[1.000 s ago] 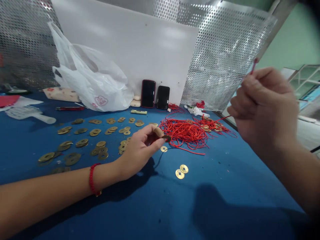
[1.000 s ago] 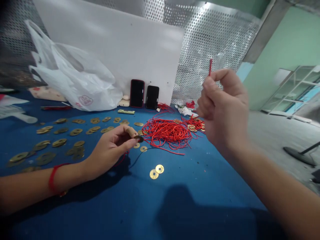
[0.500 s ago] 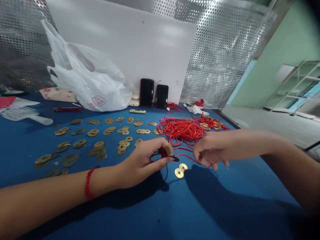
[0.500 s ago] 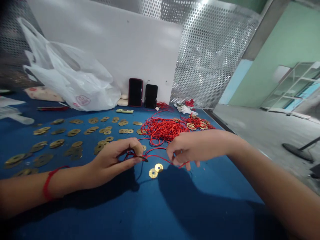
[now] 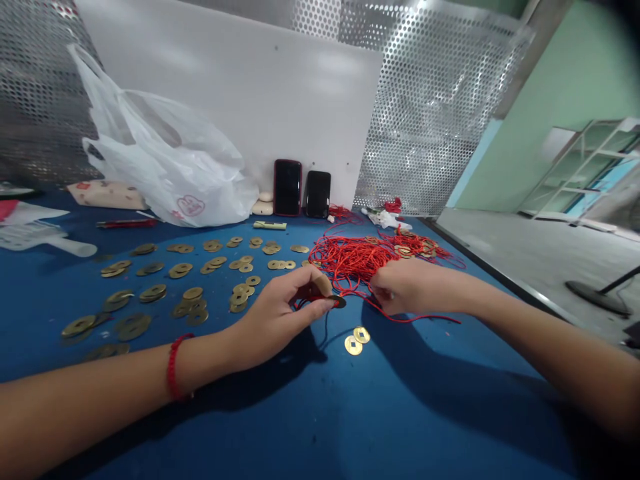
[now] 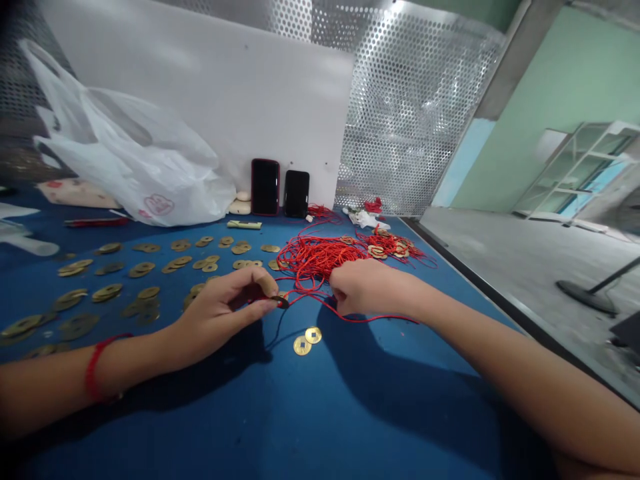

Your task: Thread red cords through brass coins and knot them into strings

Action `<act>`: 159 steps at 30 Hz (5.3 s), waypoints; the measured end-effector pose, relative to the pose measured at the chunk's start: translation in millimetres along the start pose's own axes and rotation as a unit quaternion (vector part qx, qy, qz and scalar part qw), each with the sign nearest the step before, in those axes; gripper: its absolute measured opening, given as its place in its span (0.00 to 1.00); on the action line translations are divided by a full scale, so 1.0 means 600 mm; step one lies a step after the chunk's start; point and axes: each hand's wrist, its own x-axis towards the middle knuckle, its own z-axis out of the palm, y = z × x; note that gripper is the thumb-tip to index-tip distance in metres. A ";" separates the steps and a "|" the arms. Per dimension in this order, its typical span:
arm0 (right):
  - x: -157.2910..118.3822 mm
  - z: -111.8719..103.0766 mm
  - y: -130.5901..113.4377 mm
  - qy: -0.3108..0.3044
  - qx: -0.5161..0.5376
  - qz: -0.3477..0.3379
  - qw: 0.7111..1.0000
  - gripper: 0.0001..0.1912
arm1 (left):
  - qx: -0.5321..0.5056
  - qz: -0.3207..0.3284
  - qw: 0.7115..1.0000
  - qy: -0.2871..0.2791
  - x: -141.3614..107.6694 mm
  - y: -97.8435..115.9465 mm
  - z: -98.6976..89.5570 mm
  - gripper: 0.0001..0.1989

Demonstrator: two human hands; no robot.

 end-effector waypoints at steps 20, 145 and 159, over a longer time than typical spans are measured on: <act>0.054 0.050 -0.025 0.143 0.504 -0.062 0.849 0.09 | -0.045 -0.023 0.999 0.003 0.005 -0.001 0.000 0.06; 0.039 0.097 -0.073 0.408 0.256 -0.087 0.872 0.07 | -0.077 -0.149 0.986 0.016 0.014 -0.010 0.007 0.10; 0.093 0.037 0.085 0.579 0.531 0.166 0.596 0.05 | -0.122 -0.133 0.977 0.113 0.020 -0.019 0.001 0.10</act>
